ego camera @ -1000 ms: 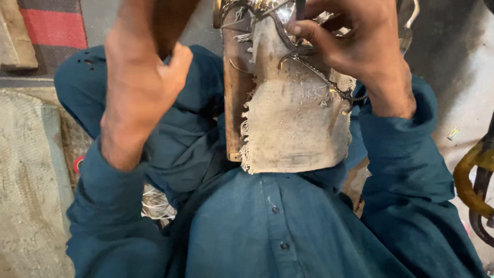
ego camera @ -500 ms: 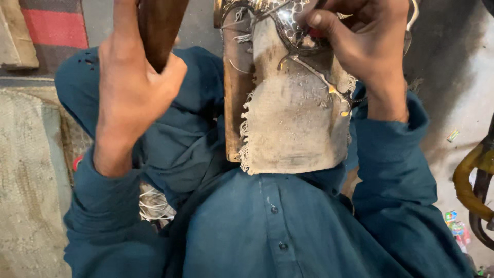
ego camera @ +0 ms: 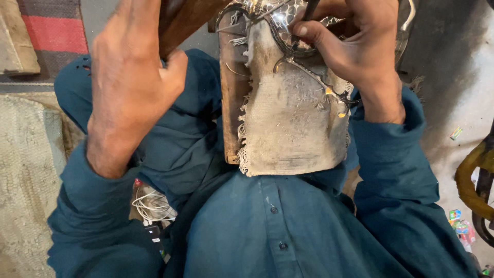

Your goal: The person sits cross-legged with an ornate metal vessel resting on a leather sandbag on their lap. They hold a punch against the vessel's surface and strike it with a wooden mallet to chase decorative patterns, repositioning the punch and rotating the vessel to work different areas.

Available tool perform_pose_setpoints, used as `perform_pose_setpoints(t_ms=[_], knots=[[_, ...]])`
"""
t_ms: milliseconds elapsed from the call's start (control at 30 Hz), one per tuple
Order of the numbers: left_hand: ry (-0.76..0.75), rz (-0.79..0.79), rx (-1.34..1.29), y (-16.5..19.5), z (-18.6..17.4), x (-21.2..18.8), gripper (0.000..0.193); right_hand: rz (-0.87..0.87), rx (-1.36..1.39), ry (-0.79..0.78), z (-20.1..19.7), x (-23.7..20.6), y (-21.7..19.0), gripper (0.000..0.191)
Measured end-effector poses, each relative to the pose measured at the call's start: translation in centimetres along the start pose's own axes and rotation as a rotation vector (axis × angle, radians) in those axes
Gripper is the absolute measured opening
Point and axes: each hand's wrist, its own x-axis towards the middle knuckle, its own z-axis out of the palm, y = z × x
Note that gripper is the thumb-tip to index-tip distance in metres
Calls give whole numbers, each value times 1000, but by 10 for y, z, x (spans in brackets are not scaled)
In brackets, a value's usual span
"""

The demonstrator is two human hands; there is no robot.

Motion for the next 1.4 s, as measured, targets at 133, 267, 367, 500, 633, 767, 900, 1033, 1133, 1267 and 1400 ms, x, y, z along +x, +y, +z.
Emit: perform_pose_setpoints(t_ms=[133, 267, 367, 500, 633, 767, 900, 1033, 1133, 1267, 1400], knots=[[43, 5, -56, 6, -3, 10, 55, 13, 6, 4, 1, -2, 0, 23], [-13, 74, 168, 11, -9, 17, 45, 21, -33, 2, 0, -1, 0, 19], [8, 146, 159, 8, -11, 20, 43, 8, 16, -1, 0, 2, 0, 20], [-15, 122, 313, 3, -10, 18, 42, 36, -13, 3, 0, 4, -5, 20], [-13, 38, 183, -4, -8, 17, 39, 64, -55, 14, 0, 7, -9, 23], [10, 88, 251, -8, -9, 16, 42, -33, -58, 1, -1, 9, -10, 25], [-7, 165, 361, -7, -13, 17, 46, 20, -107, -2, -1, 9, -13, 25], [58, 117, 202, -4, -13, 25, 45, 54, -63, 6, -1, 12, -14, 27], [80, 39, 37, -2, -9, 27, 46, 39, -61, -2, -2, 14, -13, 25], [39, 124, 261, -6, -12, 19, 46, 103, -17, 23, 1, 11, -10, 26], [117, 20, -77, -8, -5, 12, 40, 18, -36, 32, 1, 8, -3, 19]])
